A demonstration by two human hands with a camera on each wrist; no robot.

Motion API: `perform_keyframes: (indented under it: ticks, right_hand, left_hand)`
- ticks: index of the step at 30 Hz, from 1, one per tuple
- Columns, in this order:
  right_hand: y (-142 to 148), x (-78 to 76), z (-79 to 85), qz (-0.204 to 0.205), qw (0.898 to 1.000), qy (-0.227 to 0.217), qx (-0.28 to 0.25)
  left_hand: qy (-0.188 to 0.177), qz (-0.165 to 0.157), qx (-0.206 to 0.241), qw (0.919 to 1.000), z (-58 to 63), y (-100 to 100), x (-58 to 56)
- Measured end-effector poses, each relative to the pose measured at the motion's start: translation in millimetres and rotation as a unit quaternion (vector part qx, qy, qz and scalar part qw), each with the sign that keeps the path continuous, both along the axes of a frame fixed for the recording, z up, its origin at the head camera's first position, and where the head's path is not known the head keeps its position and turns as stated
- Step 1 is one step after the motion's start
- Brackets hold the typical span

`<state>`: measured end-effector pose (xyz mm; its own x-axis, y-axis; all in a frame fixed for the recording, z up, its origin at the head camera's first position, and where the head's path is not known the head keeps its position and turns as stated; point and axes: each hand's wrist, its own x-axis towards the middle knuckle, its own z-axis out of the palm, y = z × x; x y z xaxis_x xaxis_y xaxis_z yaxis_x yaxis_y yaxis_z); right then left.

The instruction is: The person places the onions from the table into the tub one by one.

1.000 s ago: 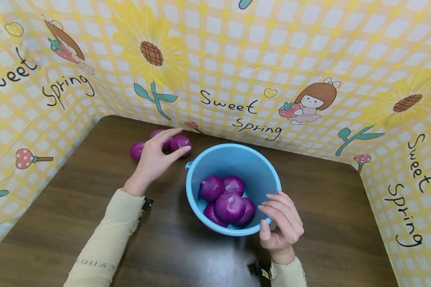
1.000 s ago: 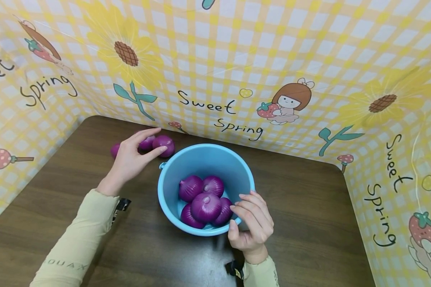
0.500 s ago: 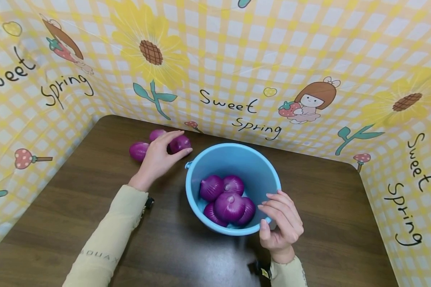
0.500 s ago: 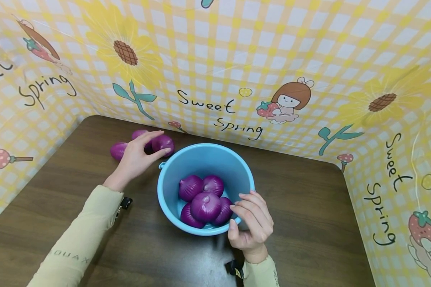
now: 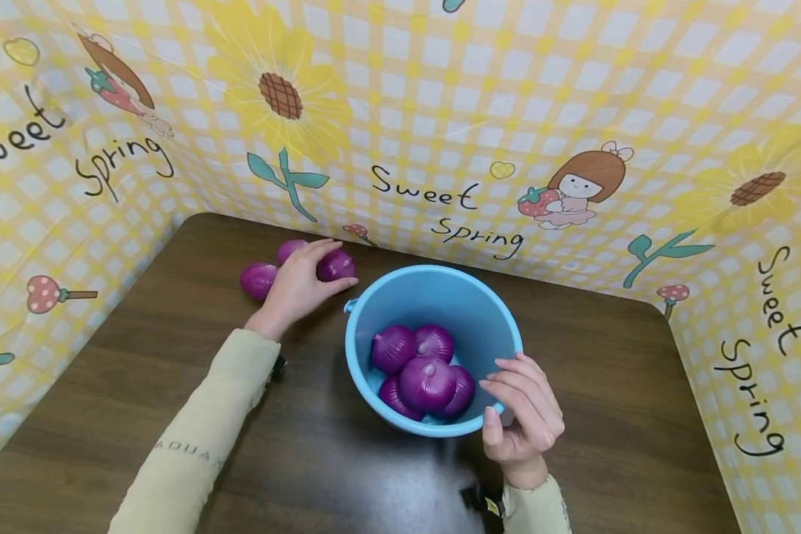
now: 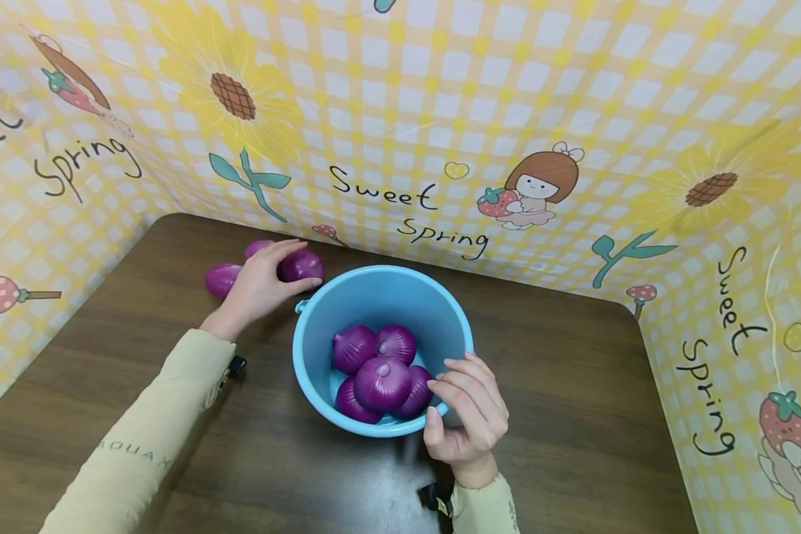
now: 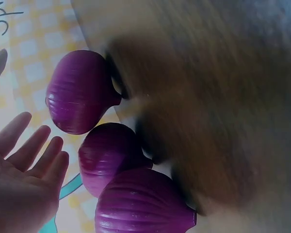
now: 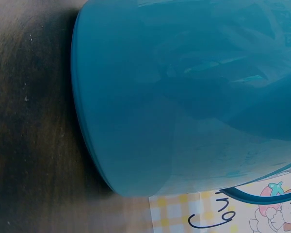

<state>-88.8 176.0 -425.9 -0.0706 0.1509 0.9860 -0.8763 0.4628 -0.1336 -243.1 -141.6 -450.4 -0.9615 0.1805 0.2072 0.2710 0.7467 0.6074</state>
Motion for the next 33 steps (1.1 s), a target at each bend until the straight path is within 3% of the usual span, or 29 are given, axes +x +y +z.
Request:
perform_keyframes:
  ticks: [19,33]
  right_hand:
    - [0.2,-0.2,-1.1,-0.004,1.000,-0.001,0.000]
    - [-1.4,-0.5,0.3,-0.003,1.000,0.009,-0.003]
  left_hand:
    - [-0.020,-0.011,-0.080,0.9966,-3.9,0.2,-9.0]
    - [0.007,-0.014,-0.134,0.9909,-10.3,3.3,-15.3]
